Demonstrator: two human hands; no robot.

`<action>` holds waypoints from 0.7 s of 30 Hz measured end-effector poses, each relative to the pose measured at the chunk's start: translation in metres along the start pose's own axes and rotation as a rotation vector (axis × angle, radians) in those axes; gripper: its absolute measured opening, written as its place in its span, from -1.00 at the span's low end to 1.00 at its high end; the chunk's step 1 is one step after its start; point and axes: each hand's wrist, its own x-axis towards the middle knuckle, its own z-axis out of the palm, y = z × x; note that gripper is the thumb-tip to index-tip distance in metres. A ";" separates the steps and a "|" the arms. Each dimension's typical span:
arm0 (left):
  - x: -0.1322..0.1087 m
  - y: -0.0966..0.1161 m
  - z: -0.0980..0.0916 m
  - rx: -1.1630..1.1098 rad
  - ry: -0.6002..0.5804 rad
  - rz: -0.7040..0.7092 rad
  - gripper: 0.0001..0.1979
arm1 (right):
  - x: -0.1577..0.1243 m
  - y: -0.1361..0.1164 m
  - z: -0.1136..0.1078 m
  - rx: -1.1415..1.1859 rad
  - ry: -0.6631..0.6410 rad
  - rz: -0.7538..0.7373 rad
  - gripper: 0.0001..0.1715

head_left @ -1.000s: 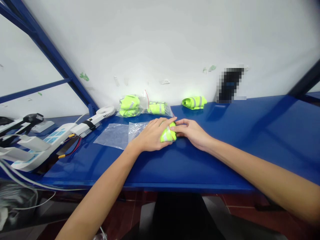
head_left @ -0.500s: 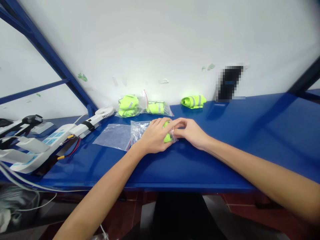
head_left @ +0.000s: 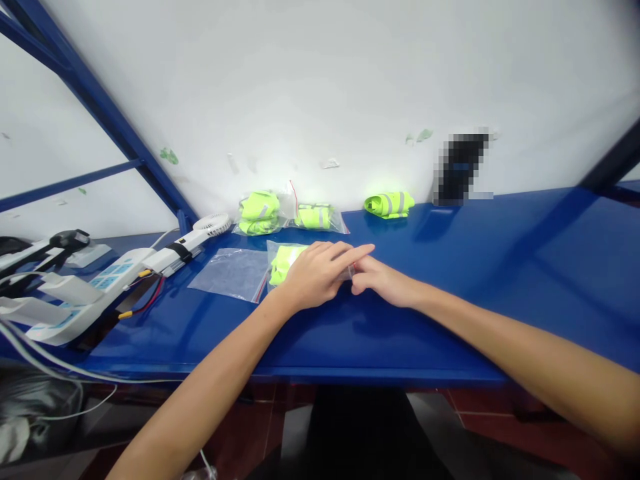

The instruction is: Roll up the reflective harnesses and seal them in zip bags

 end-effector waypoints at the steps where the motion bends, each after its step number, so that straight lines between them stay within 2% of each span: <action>1: 0.000 0.001 -0.001 -0.061 0.052 0.006 -0.41 | -0.002 -0.003 -0.001 -0.014 -0.052 -0.015 -0.84; 3: 0.000 0.004 -0.002 -0.206 0.168 0.008 -0.39 | -0.005 -0.009 -0.001 -0.037 -0.133 -0.058 -0.87; 5: 0.000 0.007 -0.002 -0.318 0.265 -0.002 -0.36 | -0.006 -0.010 -0.001 -0.051 -0.133 -0.083 -0.86; 8: 0.001 0.011 -0.005 -0.359 0.360 -0.027 -0.42 | -0.002 -0.004 -0.002 -0.006 -0.091 -0.056 -0.71; 12: 0.000 0.006 -0.016 -0.464 0.524 -0.127 -0.45 | 0.007 0.009 -0.013 0.092 -0.063 -0.022 -0.60; 14: -0.001 -0.002 -0.022 -0.564 0.605 -0.212 -0.55 | 0.010 0.011 -0.020 0.120 -0.123 0.007 -0.55; 16: -0.003 -0.012 -0.025 -0.620 0.592 -0.331 -0.67 | 0.011 0.009 -0.025 0.085 -0.205 0.020 -0.42; 17: -0.004 -0.017 -0.025 -0.625 0.541 -0.394 -0.71 | 0.010 0.008 -0.026 0.032 -0.212 0.018 -0.36; 19: -0.006 -0.023 -0.020 -0.581 0.372 -0.482 -0.70 | 0.009 0.006 -0.027 -0.152 -0.133 0.018 -0.30; 21: -0.008 -0.026 -0.011 -0.469 0.199 -0.503 -0.66 | 0.008 0.006 -0.027 -0.391 0.017 0.016 -0.36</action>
